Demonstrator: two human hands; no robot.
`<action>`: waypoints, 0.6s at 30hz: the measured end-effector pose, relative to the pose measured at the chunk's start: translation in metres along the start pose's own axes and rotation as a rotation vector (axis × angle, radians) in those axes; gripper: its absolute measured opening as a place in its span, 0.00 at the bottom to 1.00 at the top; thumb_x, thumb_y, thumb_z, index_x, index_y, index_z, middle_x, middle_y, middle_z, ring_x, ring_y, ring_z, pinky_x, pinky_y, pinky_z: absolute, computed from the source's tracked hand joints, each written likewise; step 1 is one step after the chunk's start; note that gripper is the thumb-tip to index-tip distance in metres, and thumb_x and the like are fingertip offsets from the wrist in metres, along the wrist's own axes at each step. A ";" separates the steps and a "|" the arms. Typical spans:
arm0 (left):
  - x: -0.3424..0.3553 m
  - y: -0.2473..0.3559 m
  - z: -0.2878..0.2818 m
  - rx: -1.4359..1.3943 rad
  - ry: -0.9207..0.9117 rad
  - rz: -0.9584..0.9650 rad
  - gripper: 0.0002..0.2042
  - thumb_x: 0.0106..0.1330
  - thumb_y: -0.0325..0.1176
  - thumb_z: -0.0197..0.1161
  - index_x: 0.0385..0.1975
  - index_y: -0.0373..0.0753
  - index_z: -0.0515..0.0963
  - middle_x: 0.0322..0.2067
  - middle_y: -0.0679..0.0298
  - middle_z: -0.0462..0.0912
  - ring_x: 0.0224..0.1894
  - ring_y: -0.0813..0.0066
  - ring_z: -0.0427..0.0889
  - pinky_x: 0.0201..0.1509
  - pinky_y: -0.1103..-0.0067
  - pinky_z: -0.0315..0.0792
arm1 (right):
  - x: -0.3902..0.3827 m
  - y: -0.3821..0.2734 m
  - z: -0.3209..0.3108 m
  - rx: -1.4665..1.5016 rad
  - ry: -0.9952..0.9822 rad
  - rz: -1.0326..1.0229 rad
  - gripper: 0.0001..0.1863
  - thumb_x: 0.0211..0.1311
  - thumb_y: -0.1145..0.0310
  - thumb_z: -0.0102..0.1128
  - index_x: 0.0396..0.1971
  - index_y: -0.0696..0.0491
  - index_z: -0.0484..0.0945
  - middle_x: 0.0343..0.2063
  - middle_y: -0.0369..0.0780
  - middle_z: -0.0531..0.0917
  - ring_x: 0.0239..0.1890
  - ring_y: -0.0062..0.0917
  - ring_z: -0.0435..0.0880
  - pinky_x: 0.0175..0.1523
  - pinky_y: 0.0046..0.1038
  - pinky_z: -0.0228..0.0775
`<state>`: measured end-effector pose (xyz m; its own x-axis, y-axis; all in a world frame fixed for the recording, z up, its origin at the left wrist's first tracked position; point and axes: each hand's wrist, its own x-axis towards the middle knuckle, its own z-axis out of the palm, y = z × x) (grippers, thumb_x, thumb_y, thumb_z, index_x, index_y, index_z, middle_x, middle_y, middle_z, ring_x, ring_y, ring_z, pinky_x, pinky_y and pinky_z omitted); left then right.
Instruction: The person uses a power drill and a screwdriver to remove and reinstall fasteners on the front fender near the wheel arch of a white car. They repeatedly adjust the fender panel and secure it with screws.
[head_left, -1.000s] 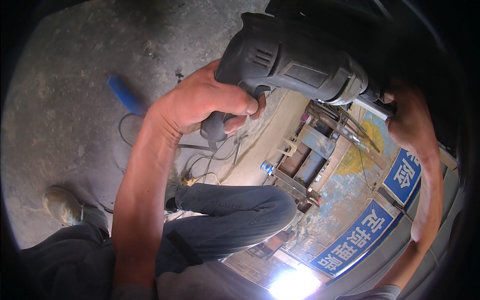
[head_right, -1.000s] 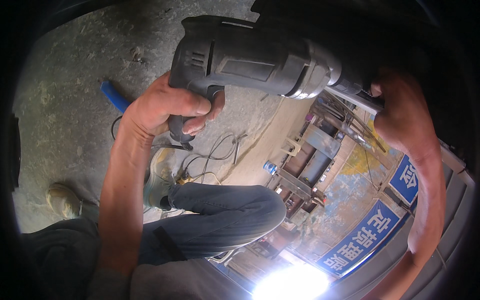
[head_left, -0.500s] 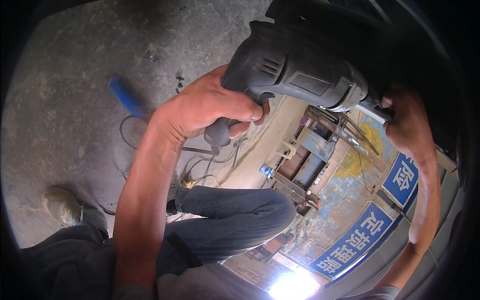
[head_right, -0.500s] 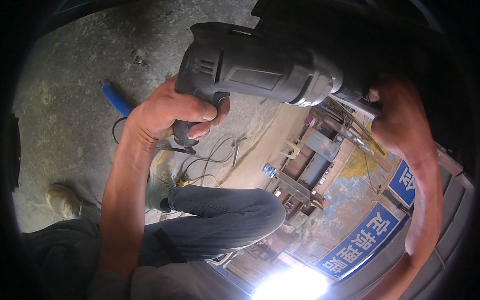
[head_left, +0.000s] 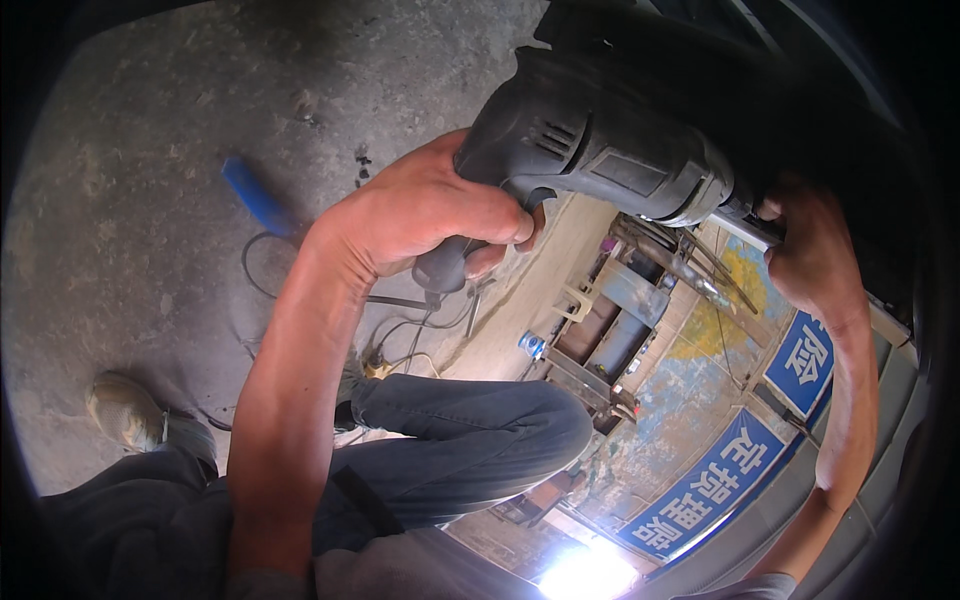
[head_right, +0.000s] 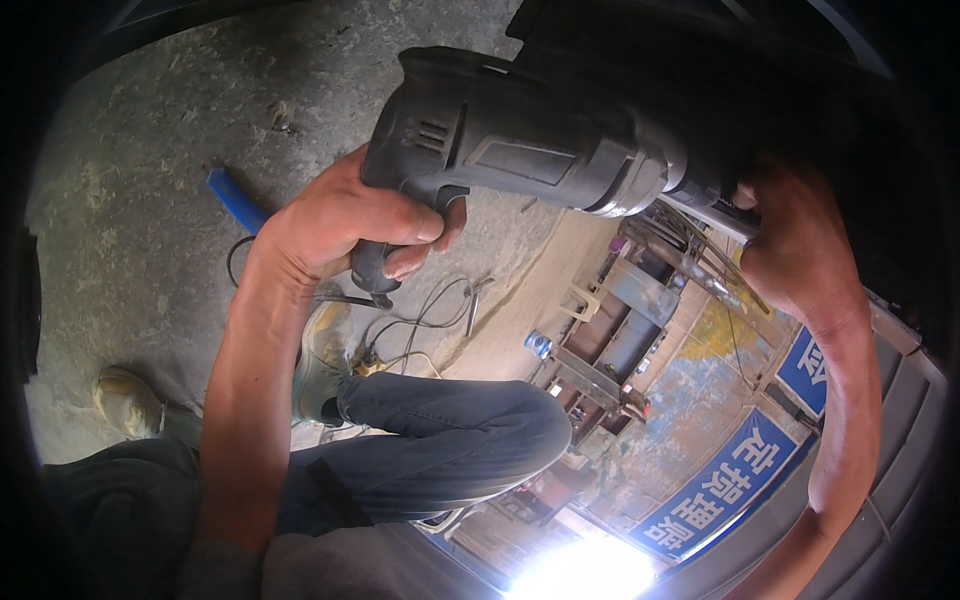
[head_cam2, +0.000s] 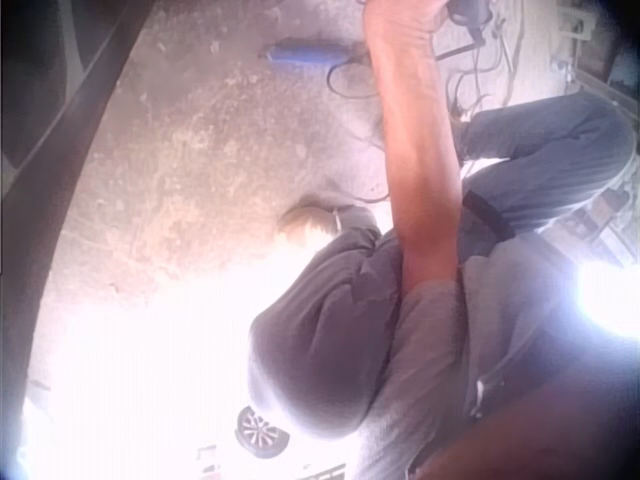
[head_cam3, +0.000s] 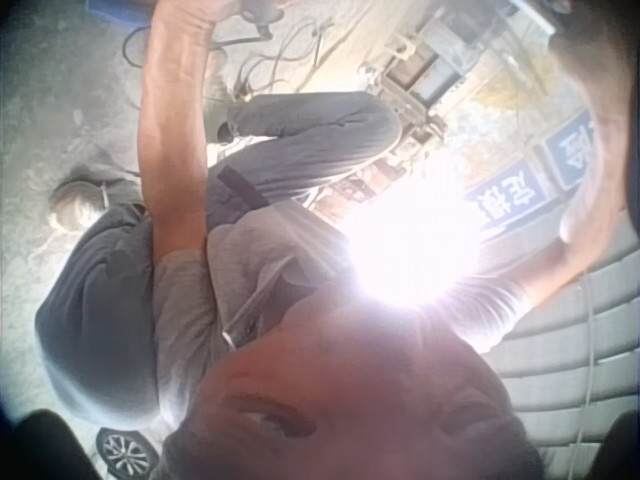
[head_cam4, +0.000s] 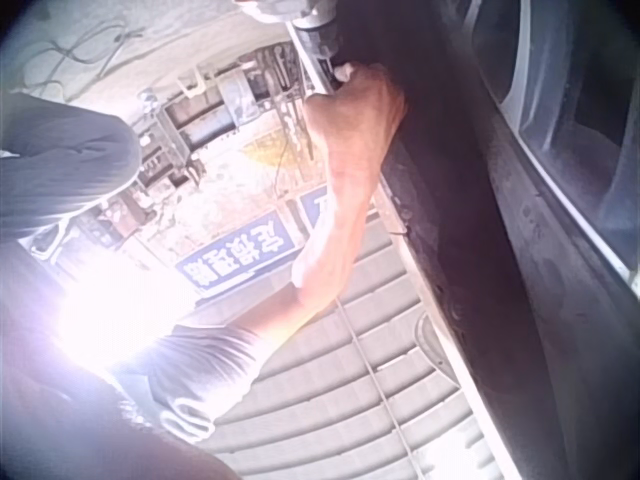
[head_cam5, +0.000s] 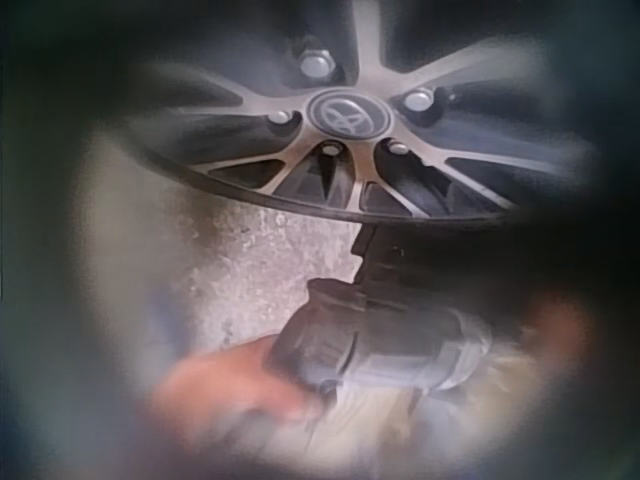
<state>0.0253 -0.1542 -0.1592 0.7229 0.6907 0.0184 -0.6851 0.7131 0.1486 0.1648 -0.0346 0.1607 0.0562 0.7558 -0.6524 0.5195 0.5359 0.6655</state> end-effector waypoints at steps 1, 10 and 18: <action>0.000 -0.001 -0.001 -0.002 -0.004 0.000 0.22 0.51 0.28 0.65 0.48 0.30 0.76 0.27 0.56 0.80 0.16 0.78 0.72 0.20 0.79 0.69 | -0.001 -0.001 0.000 -0.005 -0.004 0.006 0.14 0.38 0.89 0.59 0.30 0.63 0.81 0.33 0.47 0.80 0.41 0.43 0.79 0.53 0.37 0.70; 0.001 -0.001 -0.001 0.000 -0.014 0.004 0.19 0.51 0.27 0.64 0.45 0.30 0.78 0.26 0.56 0.80 0.16 0.79 0.73 0.20 0.78 0.69 | 0.000 -0.017 -0.012 -0.047 -0.095 0.091 0.16 0.38 0.90 0.60 0.33 0.63 0.82 0.37 0.48 0.80 0.45 0.43 0.79 0.57 0.36 0.69; 0.000 0.005 0.000 0.006 -0.043 0.016 0.19 0.51 0.27 0.64 0.44 0.30 0.77 0.26 0.56 0.79 0.16 0.79 0.73 0.19 0.78 0.70 | -0.001 -0.010 -0.010 -0.053 -0.057 0.016 0.15 0.38 0.89 0.61 0.32 0.64 0.82 0.36 0.49 0.81 0.45 0.45 0.80 0.56 0.37 0.70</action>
<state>0.0223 -0.1505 -0.1581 0.7148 0.6964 0.0636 -0.6965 0.7008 0.1540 0.1513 -0.0368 0.1586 0.1133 0.7425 -0.6602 0.4722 0.5444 0.6933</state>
